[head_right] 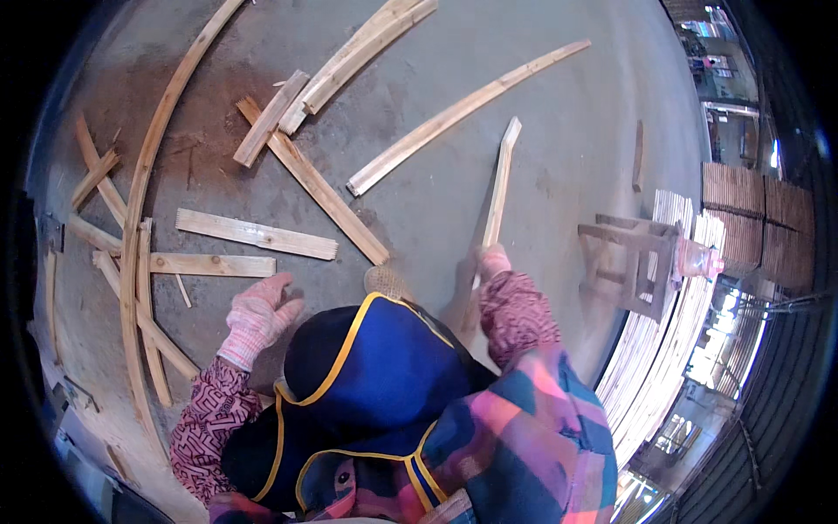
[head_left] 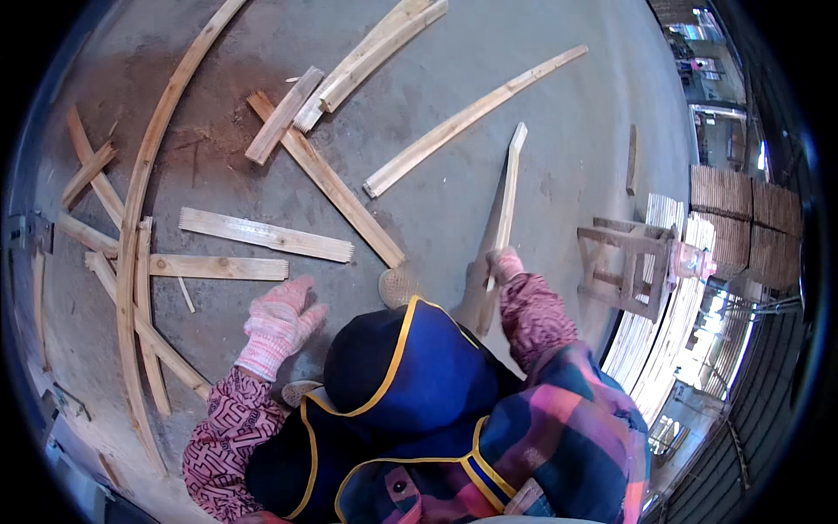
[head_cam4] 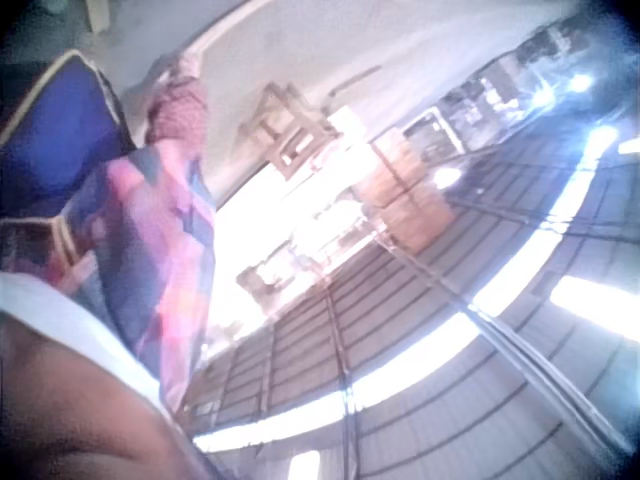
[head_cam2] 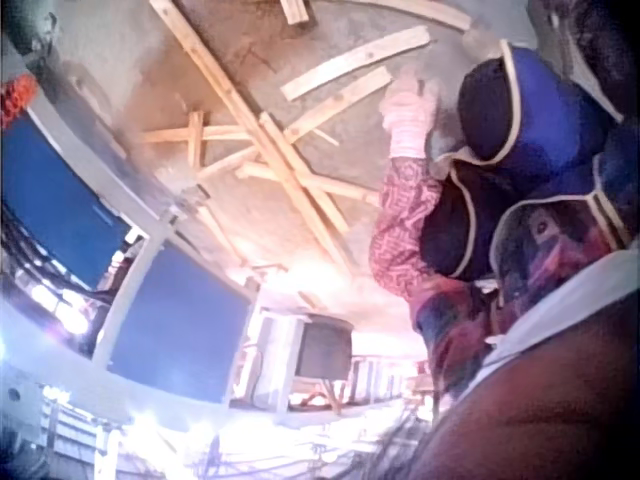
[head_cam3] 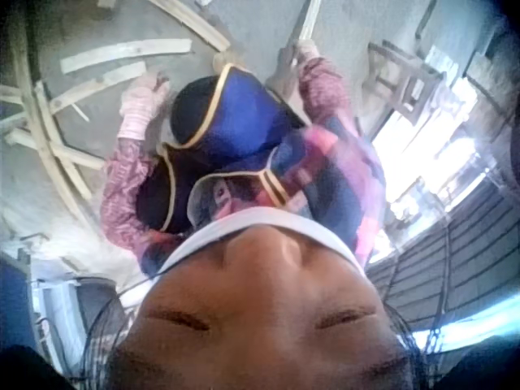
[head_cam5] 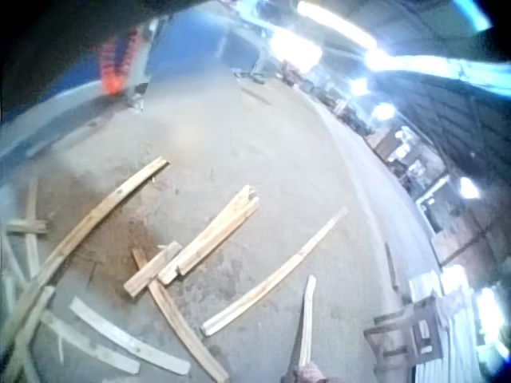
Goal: The person sorts through a pile of wooden planks and scraps on the floor of a workshop. They pick up individual pieces, inspect them, and place them into a neat stack or discard them to the side. The person wears pink patterned gloves and a blue apron while performing the task.
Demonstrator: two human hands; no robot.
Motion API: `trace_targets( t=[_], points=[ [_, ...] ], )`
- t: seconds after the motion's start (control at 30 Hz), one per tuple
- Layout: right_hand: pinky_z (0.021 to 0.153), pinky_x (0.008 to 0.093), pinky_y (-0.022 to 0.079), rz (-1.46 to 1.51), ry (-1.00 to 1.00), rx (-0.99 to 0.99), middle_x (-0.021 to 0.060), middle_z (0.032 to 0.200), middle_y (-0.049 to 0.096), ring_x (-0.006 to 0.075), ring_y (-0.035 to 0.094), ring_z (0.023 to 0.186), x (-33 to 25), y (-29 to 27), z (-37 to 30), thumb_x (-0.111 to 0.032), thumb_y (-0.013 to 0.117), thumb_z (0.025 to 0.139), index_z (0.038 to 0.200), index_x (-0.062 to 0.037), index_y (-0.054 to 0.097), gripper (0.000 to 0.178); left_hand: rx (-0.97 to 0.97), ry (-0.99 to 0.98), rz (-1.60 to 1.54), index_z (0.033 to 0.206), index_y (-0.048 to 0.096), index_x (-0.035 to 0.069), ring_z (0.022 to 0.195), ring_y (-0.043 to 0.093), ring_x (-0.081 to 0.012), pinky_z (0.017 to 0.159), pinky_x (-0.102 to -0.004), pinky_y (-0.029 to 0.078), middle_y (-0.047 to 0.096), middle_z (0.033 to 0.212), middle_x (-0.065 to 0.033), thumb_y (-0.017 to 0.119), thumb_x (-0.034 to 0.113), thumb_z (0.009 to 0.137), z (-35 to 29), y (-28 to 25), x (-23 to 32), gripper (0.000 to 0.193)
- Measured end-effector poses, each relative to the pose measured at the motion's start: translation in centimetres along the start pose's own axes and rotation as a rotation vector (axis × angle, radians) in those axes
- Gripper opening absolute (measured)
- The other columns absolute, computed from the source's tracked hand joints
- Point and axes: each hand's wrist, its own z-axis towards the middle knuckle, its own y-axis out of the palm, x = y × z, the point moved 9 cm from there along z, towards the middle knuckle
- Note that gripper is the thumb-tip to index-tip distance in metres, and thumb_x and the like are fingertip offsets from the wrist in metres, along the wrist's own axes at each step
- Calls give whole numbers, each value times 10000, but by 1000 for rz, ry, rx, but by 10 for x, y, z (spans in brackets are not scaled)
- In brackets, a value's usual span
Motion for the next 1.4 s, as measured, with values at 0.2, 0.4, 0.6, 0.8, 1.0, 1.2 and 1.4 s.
trace_targets(
  t=[0.2, 0.4, 0.6, 0.8, 1.0, 1.2, 1.4],
  points=[
    [494, 399, 525, 2, -120, 214, 138, 702, 612, 260, 606, 556, 38, -96, -56, -129, 587, 888, 940, 2, 559, 144, -131, 87, 28, 1348, 494, 149, 1189, 564, -290, 1009, -422, 415, 597, 1276, -121, 582, 495, 872, 12, 14, 26, 595],
    [429, 379, 510, 967, 257, 568, 83, 647, 555, 220, 558, 489, 46, -140, -90, -393, 660, 893, 808, -15, 574, 396, -158, 68, 60, 1311, 533, 115, 1137, 595, -314, 962, -399, 469, 628, 1226, -141, 635, 442, 857, 12, 13, 28, 569],
    [542, 384, 546, 1170, -374, 1158, 70, 767, 608, 211, 604, 634, -10, -318, -146, -222, 665, 893, 1330, 12, 434, 547, -223, -47, 107, 1228, 571, 120, 1135, 593, -319, 953, -415, 469, 635, 1198, -140, 628, 420, 862, 3, 14, 11, 477],
    [714, 418, 537, 140, 251, 679, 172, 928, 652, 306, 636, 860, 102, -109, -1, -288, 684, 849, 1226, -11, 508, 500, -194, 182, 70, 1143, 589, 130, 1093, 608, -317, 922, -424, 475, 647, 1147, -132, 622, 423, 855, 18, 23, 42, 412],
    [428, 393, 479, 975, 74, 173, 119, 644, 593, 270, 597, 496, -14, -54, -81, -91, 576, 813, 908, 28, 591, 153, -170, -34, 91, 1146, 589, 140, 1115, 599, -306, 927, -415, 472, 649, 1137, -131, 606, 465, 849, 11, 5, 12, 440],
    [717, 446, 561, 1278, 24, 419, 141, 847, 582, 290, 612, 779, 39, -94, -79, -155, 580, 870, 1293, -10, 472, 460, -111, 131, 108, 1204, 563, 126, 1107, 604, -314, 927, -413, 475, 643, 1144, -150, 619, 453, 846, 21, 13, 37, 488],
    [798, 435, 542, 1748, -429, -72, 132, 997, 597, 312, 627, 912, -156, -161, -53, -173, 571, 931, 1269, 39, 506, 405, 79, 112, 10, 1296, 530, 125, 1091, 611, -316, 929, -404, 477, 642, 1162, -143, 617, 426, 856, 17, 2, 6, 540]
  ],
)
